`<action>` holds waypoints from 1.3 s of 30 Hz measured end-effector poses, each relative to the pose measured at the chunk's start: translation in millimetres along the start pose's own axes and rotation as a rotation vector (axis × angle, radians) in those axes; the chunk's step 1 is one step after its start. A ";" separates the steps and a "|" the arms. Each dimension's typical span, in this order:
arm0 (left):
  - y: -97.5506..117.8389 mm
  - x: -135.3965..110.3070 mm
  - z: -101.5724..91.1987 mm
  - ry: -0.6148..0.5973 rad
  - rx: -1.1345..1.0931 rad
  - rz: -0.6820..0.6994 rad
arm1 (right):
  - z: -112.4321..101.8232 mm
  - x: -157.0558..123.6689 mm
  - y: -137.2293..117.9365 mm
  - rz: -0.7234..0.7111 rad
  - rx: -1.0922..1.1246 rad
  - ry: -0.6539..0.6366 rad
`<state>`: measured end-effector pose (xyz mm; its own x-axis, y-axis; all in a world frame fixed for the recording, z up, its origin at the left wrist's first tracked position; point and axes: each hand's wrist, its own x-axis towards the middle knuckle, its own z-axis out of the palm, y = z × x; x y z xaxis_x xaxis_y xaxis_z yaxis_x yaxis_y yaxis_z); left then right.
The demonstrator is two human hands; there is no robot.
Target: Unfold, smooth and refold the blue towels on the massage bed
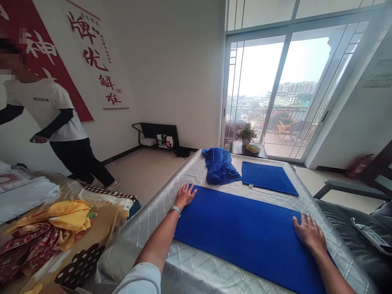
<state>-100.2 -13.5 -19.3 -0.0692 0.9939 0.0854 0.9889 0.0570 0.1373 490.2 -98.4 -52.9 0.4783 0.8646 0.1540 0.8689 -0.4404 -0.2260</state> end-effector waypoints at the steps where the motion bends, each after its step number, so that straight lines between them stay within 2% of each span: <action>1: -0.2 0.5 0.6 -0.002 0.004 -0.003 | -1.3 -1.0 -0.7 -0.003 0.000 -0.005; 8: -2.0 1.1 2.8 -0.010 0.010 0.004 | -16.6 -12.4 -10.2 -0.006 -0.021 -0.027; 14: -2.3 1.2 3.1 -0.004 -0.002 0.009 | -20.3 -12.0 -11.9 -0.015 -0.035 -0.033; 17: -2.0 2.0 4.9 0.010 -0.006 0.005 | -24.4 -11.0 -12.8 -0.008 -0.100 -0.029; 19: -2.2 2.5 6.5 0.021 -0.011 0.008 | -28.4 -15.2 -21.8 -0.041 -0.187 0.025; 21: -2.7 3.0 8.0 0.029 -0.019 0.014 | -31.8 -25.6 -43.2 -0.122 -0.267 0.098; 23: -3.2 3.1 8.9 0.037 -0.027 0.020 | -33.2 -42.4 -78.4 -0.240 -0.303 0.118; 26: -2.9 2.0 8.7 0.058 -0.040 0.024 | -30.3 -73.9 -146.4 -0.438 -0.269 -0.020; 28: -1.8 0.6 7.7 0.075 -0.047 0.026 | -25.5 -93.5 -188.2 -0.510 -0.221 -0.113; 30: -0.4 -0.9 6.8 0.082 -0.051 0.027 | -19.3 -108.1 -217.6 -0.544 -0.185 -0.167; 32: 0.8 -2.0 6.0 0.085 -0.055 0.023 | -13.2 -116.8 -232.1 -0.529 -0.160 -0.211; 35: 1.6 -3.5 3.0 0.108 -0.050 0.016 | -7.0 -121.9 -234.1 -0.484 -0.133 -0.248; 39: 9.6 -11.3 -6.1 0.287 0.021 0.070 | -5.3 -123.3 -229.6 -0.477 -0.116 -0.231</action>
<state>-90.8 -24.7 -12.9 -0.0319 0.9284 0.3701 0.9949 -0.0060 0.1010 232.4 -105.1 -14.9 -0.0019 1.0000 -0.0052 0.9973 0.0015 -0.0734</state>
